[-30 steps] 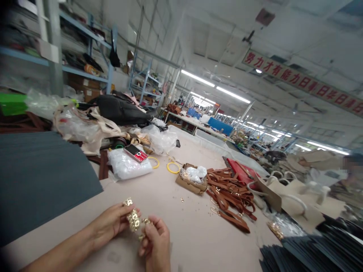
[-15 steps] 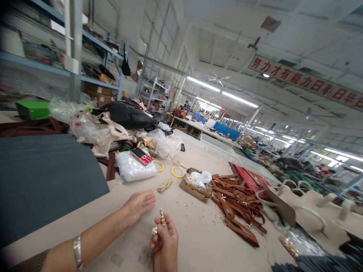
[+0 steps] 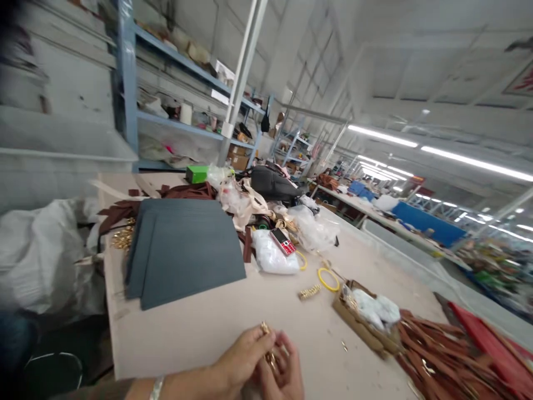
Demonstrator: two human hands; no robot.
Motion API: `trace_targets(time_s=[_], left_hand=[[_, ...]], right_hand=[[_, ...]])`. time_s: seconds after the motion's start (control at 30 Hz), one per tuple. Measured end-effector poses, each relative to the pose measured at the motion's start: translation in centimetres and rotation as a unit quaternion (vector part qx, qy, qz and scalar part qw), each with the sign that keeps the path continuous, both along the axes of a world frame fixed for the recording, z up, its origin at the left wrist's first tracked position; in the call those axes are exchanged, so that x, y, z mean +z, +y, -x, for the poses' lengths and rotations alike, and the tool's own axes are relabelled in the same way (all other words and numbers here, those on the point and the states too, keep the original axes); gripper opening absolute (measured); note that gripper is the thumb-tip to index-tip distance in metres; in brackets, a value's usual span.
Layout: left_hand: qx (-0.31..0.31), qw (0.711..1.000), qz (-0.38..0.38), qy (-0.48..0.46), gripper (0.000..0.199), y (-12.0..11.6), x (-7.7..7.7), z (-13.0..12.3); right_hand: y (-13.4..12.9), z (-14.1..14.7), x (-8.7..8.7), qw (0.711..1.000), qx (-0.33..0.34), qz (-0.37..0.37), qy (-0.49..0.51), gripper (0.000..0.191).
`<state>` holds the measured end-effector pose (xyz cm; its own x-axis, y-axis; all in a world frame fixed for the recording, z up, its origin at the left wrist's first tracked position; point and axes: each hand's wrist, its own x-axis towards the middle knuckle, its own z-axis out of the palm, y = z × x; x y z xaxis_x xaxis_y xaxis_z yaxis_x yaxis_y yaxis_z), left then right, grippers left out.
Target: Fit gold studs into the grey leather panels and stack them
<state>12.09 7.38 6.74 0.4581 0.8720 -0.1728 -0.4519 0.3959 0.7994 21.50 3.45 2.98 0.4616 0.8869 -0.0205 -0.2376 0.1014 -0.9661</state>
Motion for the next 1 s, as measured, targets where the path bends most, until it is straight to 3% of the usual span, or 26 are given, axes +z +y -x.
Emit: trace_targets(time_s=[0.13, 0.3, 0.4, 0.53, 0.7, 0.83, 1.0], left_hand=[[0.011, 1.000, -0.014, -0.020, 0.056, -0.8, 0.2, 1.8], [0.049, 0.998, -0.006, -0.030, 0.048, -1.2, 0.3, 3.1], [0.074, 0.996, 0.021, -0.037, 0.040, -1.1, -0.1, 3.0], [0.085, 0.993, 0.066, -0.047, 0.028, -1.0, -0.1, 2.6], [0.099, 0.988, 0.099, -0.057, 0.018, -0.6, 0.6, 2.4], [0.096, 0.989, 0.100, -0.060, 0.020, -0.5, 0.6, 2.4], [0.087, 0.992, 0.073, -0.060, 0.035, -1.0, 0.2, 2.3]], right_hand=[[-0.8, 1.1, 1.5, 0.998, 0.056, 0.003, -0.012, 0.072], [-1.0, 2.6, 2.8, 0.992, 0.070, 0.012, -0.104, 0.053], [-0.9, 3.2, 3.0, 0.988, 0.048, 0.025, -0.145, 0.038], [-0.9, 3.0, 2.9, 0.987, 0.022, 0.054, -0.148, 0.038], [-1.0, 2.2, 2.7, 0.989, 0.030, 0.024, -0.142, 0.030], [-1.2, 1.5, 2.7, 0.992, 0.050, 0.018, -0.118, 0.029], [-1.5, 1.3, 3.4, 0.988, 0.059, 0.013, -0.145, 0.023]])
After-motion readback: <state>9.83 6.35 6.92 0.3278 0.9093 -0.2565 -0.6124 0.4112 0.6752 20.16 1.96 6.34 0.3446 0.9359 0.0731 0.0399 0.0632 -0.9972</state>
